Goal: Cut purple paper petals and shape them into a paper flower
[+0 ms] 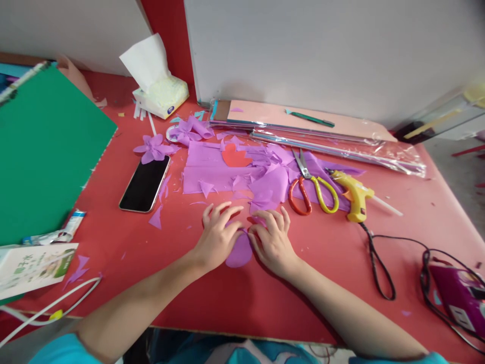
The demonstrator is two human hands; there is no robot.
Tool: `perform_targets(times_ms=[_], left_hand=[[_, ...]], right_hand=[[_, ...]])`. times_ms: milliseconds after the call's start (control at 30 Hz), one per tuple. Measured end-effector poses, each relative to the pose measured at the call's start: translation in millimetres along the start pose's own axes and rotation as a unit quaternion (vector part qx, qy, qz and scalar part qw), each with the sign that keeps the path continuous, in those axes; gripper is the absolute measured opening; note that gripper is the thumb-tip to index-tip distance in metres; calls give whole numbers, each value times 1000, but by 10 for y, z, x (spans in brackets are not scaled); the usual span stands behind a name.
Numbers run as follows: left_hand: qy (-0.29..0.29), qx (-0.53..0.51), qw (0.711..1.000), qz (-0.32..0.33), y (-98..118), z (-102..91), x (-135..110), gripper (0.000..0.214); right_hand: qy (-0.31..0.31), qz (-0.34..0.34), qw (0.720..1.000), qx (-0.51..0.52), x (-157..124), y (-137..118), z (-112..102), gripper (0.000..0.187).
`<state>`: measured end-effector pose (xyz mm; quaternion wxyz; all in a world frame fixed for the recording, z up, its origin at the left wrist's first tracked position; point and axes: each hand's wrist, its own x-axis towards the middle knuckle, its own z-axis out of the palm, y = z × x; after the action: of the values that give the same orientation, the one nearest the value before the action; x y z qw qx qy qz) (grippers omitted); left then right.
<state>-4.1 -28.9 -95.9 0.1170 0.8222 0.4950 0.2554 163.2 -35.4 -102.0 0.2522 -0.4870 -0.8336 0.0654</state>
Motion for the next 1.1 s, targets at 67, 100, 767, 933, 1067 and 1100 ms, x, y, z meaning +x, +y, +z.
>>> perform_targets(times_ms=[67,100,767,933,1067,1100], left_hand=[[34,6,999,-38,-19,-10,4,15],[51,10,997,-63,-30,-17,6,19],[5,-60,985,-163,-25,-97,35,20],[30,11,989,-141,-8,-87,3,12],[10,-7,999,-49,36,-90,4,8],[1,-9,999,-33,40,-85,5,8]], right_hand=[[16,16,1000,22,2,10,-17,10],[24,24,999,32,3,17,-26,9],[4,60,995,80,41,55,-47,8],[-19,57,997,54,40,44,-38,10],[-33,56,997,51,39,41,-38,11],[-37,56,997,48,39,41,-39,12]])
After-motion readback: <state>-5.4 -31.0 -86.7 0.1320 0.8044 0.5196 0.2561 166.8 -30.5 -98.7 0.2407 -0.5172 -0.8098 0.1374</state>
